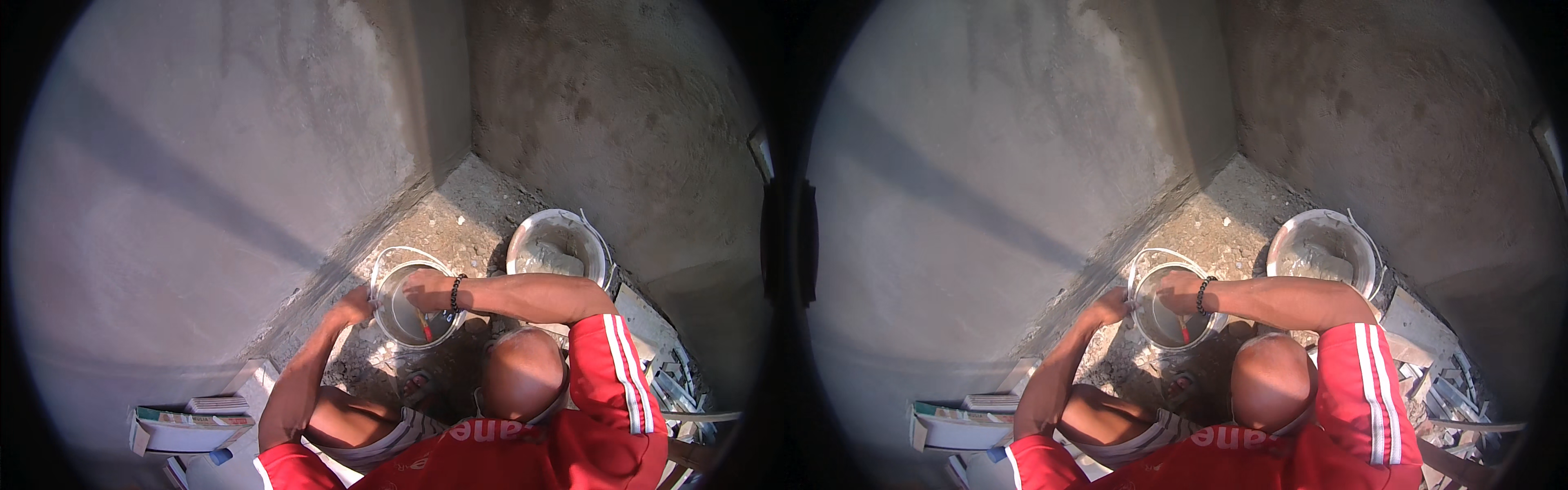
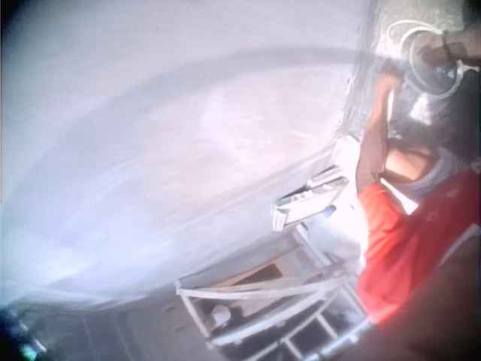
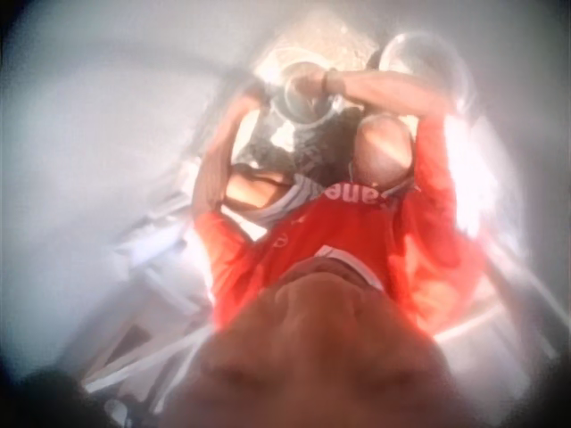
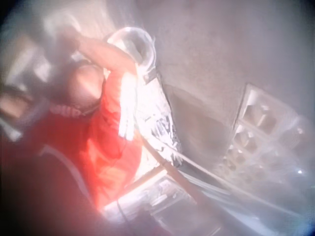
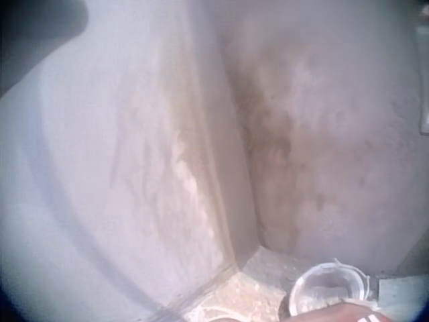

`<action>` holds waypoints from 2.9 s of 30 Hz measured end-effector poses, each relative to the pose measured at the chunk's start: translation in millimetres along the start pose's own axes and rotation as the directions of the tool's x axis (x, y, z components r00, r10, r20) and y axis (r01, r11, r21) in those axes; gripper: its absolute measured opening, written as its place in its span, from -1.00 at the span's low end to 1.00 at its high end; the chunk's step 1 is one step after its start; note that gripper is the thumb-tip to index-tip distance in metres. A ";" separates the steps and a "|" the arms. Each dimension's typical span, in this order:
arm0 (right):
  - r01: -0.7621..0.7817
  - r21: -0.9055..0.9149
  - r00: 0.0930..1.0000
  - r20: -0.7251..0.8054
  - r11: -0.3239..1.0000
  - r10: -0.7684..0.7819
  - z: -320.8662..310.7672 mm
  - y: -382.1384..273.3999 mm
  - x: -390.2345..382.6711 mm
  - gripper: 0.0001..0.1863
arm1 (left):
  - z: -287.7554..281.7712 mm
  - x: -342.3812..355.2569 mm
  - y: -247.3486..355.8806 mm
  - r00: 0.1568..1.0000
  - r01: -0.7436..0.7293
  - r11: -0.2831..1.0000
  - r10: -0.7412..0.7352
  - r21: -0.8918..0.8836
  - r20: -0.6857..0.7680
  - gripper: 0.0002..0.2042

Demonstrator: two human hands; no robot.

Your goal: The person applies and smooths plaster on a wall corner using a trowel. They repeatedly scoop plaster from a bucket and spread it along the corner, using their left hand to steady the wall surface.

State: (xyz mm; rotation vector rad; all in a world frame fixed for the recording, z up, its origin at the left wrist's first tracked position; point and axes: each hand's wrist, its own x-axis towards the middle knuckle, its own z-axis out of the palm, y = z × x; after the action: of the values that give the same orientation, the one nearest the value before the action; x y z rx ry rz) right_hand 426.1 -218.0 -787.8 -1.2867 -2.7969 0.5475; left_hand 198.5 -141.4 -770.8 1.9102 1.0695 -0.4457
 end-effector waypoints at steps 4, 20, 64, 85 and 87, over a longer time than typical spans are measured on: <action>-0.291 -0.040 0.895 0.341 0.956 0.287 20.7 -3.4 26.1 -0.77 | 9.3 1.4 -14.0 0.998 -0.048 0.998 0.049 0.030 -0.037 -0.78; -0.246 0.005 0.931 0.278 0.969 0.235 54.0 6.0 36.0 -0.69 | -26.3 -10.7 -14.2 0.995 0.000 0.999 -0.006 -0.054 -0.104 -0.74; -0.175 -0.295 0.191 -0.946 0.939 -0.262 -533.8 123.0 -46.8 -0.67 | -340.0 -190.0 215.2 -0.225 0.812 0.447 0.833 0.374 -0.506 -0.43; 0.712 0.701 0.501 -0.541 0.034 0.676 -224.6 153.6 -16.0 -0.68 | -342.1 -192.7 209.8 -0.239 0.814 0.435 0.855 0.385 -0.461 -0.43; 0.627 0.734 0.333 -0.555 0.261 0.762 -242.6 152.8 -5.3 -0.65 | -343.1 -196.8 210.7 -0.238 0.822 0.423 0.863 0.380 -0.446 -0.43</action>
State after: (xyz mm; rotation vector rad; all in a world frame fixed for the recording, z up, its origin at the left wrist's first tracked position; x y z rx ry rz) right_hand 579.8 -55.7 -608.2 -0.8217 -0.7748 0.8750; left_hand 224.8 -8.3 -343.7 3.5150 1.9944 1.8712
